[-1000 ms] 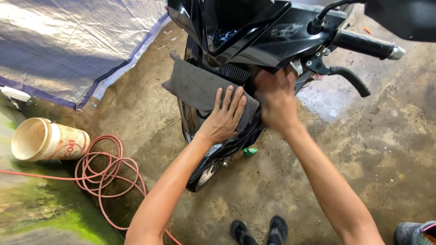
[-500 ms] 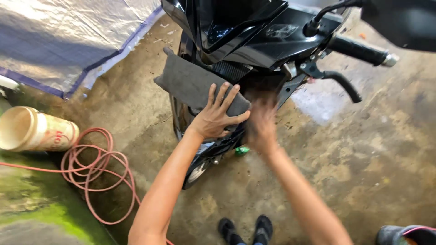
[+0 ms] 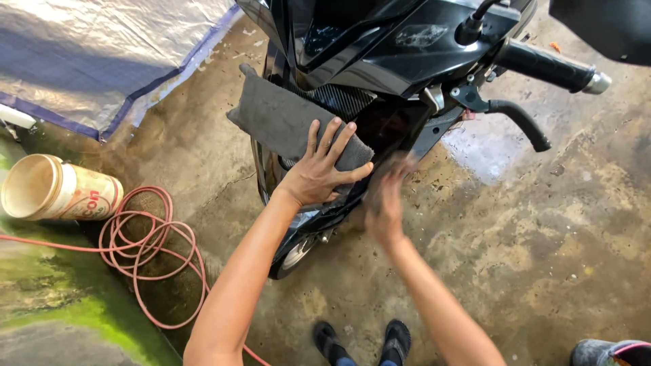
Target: The person wipes the front fairing, headlight, and front fender of a black scooter using a brown cloth. They also wipe the floor mat area with a grey cloth. The person folds the brown cloth and continues wiping the scooter's front bodywork.
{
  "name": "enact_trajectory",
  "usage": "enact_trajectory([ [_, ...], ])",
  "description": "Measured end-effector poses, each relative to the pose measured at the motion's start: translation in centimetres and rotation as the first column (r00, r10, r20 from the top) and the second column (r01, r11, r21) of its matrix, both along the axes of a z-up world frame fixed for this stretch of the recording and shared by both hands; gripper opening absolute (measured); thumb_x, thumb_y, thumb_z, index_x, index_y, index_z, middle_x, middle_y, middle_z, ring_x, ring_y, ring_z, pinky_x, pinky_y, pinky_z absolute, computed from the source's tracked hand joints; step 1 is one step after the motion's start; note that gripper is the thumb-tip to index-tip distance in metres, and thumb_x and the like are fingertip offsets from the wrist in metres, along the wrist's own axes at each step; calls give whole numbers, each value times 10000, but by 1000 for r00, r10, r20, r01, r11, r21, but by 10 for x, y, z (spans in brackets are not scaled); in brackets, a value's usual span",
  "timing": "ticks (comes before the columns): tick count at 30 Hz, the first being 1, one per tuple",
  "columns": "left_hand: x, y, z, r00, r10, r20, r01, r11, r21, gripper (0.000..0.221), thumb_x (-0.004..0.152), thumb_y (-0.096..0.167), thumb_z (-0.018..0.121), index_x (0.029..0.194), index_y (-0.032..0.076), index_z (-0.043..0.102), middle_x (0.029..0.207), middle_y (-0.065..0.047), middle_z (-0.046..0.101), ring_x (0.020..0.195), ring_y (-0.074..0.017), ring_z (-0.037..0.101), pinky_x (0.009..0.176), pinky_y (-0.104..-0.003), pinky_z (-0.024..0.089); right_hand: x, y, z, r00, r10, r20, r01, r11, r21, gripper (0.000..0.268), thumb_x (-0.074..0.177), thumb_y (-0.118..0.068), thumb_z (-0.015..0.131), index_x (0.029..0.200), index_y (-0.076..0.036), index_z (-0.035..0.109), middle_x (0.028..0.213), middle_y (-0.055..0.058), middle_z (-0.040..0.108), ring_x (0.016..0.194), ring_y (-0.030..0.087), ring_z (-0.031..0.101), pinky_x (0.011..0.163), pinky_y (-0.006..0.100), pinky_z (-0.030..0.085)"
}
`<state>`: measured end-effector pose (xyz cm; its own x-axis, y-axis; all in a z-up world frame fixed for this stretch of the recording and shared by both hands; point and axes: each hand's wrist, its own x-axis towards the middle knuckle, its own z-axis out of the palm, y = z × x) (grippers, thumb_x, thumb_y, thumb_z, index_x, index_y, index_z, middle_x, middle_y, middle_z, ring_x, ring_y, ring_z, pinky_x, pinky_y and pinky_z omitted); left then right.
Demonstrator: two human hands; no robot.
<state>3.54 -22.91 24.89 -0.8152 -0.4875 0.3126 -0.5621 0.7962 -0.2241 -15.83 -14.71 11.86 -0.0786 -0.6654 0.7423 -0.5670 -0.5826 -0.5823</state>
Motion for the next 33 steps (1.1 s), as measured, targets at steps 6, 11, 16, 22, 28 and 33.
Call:
enact_trajectory([
  [6, 0, 0, 1, 999, -27, -26, 27, 1000, -4, 1445, 384, 405, 1013, 1607, 478, 248, 1674, -324, 81, 1529, -574, 71, 1181, -783, 41, -24, -20, 57, 997, 77, -11, -77, 997, -27, 839, 837, 97, 615, 1606, 20, 287, 1690, 287, 96, 1545, 459, 111, 1287, 535, 173],
  [11, -3, 1, 6, 1000, -9, -16, 10, 1000, 21, 1512, 379, 357, 1031, 1622, 495, 182, 1676, -318, 52, 1530, -569, 41, 1179, -788, 40, -43, -72, 83, 997, -48, 55, 49, 998, -25, 810, 910, 217, 649, 1619, 10, 316, 1660, 274, 221, 1537, 449, 188, 1247, 506, 250],
  [16, 0, 0, 0, 999, -30, -38, 31, 999, 27, 1412, 462, 400, 1009, 1614, 484, 197, 1681, -312, 38, 1534, -571, 46, 1182, -793, 43, 13, 7, 18, 999, -13, 39, 12, 999, 36, 805, 807, 191, 580, 1566, 75, 339, 1653, 326, 206, 1542, 498, 114, 1277, 576, 112],
  [22, 1, 1, 1, 999, -34, -10, 34, 996, 81, 1404, 506, 337, 1025, 1622, 462, 183, 1675, -324, 39, 1525, -583, 25, 1163, -811, 38, -55, -87, 63, 990, -28, -137, 15, 995, -96, 811, 837, 85, 581, 1599, 52, 304, 1672, 285, 197, 1548, 505, 97, 1280, 606, 74],
  [28, -1, -1, -2, 995, -51, -84, 54, 998, 41, 1312, 528, 341, 987, 1601, 449, 241, 1673, -320, 80, 1522, -591, 71, 1170, -820, 71, -1, -29, 111, 941, -157, -299, 171, 985, 21, 604, 937, 195, 545, 1520, 92, 428, 1525, 321, 377, 1482, 506, 216, 1257, 493, 216],
  [33, -1, -2, -3, 996, -47, -71, 52, 997, 58, 1345, 505, 327, 998, 1607, 459, 237, 1683, -304, 77, 1530, -579, 55, 1165, -818, 71, -49, -80, 68, 914, -198, -353, 153, 977, -149, 373, 986, -120, 662, 1341, -7, 672, 1462, 191, 581, 1460, 470, 350, 1216, 519, 298],
])
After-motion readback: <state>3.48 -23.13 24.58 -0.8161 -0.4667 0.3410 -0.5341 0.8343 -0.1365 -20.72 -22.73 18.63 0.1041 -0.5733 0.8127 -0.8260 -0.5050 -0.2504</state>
